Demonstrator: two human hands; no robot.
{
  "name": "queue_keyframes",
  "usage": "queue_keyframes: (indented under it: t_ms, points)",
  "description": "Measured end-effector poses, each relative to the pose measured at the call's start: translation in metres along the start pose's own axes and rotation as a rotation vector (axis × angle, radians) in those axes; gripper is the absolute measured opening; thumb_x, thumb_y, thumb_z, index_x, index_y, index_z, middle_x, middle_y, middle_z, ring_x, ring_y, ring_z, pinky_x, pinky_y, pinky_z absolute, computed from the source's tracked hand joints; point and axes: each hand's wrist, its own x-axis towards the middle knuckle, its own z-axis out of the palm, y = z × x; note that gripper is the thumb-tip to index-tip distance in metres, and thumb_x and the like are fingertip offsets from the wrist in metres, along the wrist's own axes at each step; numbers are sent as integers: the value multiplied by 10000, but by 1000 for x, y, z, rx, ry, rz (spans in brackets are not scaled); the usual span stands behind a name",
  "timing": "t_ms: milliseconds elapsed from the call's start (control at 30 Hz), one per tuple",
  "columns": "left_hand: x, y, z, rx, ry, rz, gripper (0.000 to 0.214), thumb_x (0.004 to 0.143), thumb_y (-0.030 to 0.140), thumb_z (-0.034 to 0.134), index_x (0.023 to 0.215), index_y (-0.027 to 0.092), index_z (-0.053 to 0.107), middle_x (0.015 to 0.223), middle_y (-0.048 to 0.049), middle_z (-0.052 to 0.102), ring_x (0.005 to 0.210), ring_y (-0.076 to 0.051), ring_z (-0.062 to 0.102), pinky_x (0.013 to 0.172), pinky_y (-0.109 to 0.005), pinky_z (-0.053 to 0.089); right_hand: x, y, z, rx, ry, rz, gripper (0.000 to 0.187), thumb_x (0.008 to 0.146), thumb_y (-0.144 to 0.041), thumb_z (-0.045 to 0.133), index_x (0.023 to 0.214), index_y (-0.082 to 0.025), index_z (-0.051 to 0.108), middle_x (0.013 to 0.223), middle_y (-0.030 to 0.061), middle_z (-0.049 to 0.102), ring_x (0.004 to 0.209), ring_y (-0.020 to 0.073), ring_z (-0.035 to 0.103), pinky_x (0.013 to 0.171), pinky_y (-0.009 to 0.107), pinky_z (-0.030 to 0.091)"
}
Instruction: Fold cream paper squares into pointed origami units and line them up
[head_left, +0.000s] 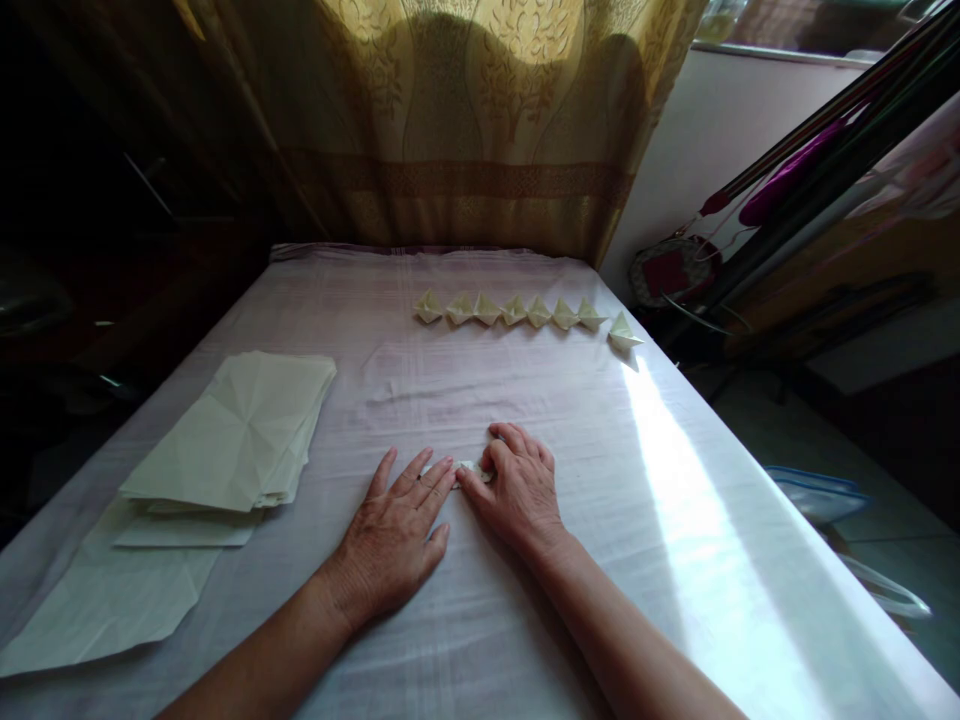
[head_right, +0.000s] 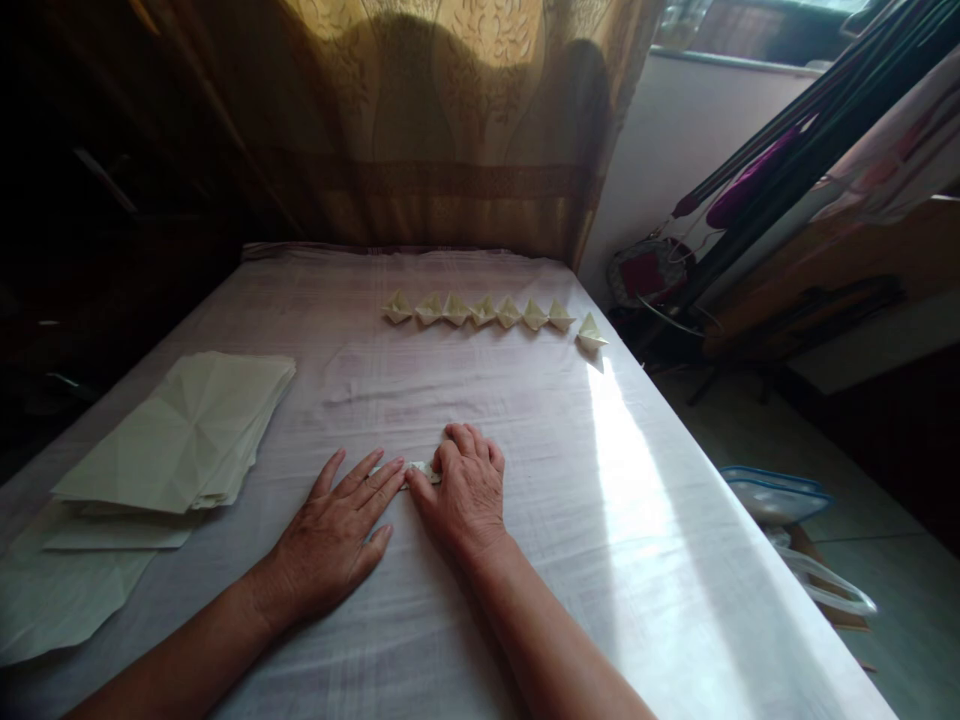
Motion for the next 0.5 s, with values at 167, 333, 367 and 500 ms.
queue_keyframes:
  t_ms: [167,333,367,500]
  points:
    - [-2,-3,1,13,-47,-5,523,950,399,443,1453,260,425,1457,-20,511,1393,-232,377,1206,-473,39,-1,6,-1,4,-25,-36,193,838,-390,672,783,-228,583,1305,97,601,1291,295,462,1043,484,307]
    - [-4,-10,-2,4,-94,7,492,947,429,463,1432,354,437,1475,1,489,1391,-247,375,1186,-504,68,0,16,-5,33,-64,-64,127,847,-339,658,798,-234,606,1304,74,605,1285,273,474,1040,462,325]
    - [-4,-10,-3,4,-98,7,480,947,434,467,1422,367,448,1475,4,490,1390,-252,377,1182,-511,74,1,16,-5,35,-70,-64,121,845,-335,659,802,-234,608,1304,74,605,1285,273,474,1039,462,325]
    - [-1,-7,-8,17,-80,9,439,944,444,489,1373,352,511,1431,-10,539,1375,-262,400,1177,-521,98,0,12,-6,24,-78,-50,121,829,-336,664,813,-233,602,1311,81,599,1290,283,468,1034,472,323]
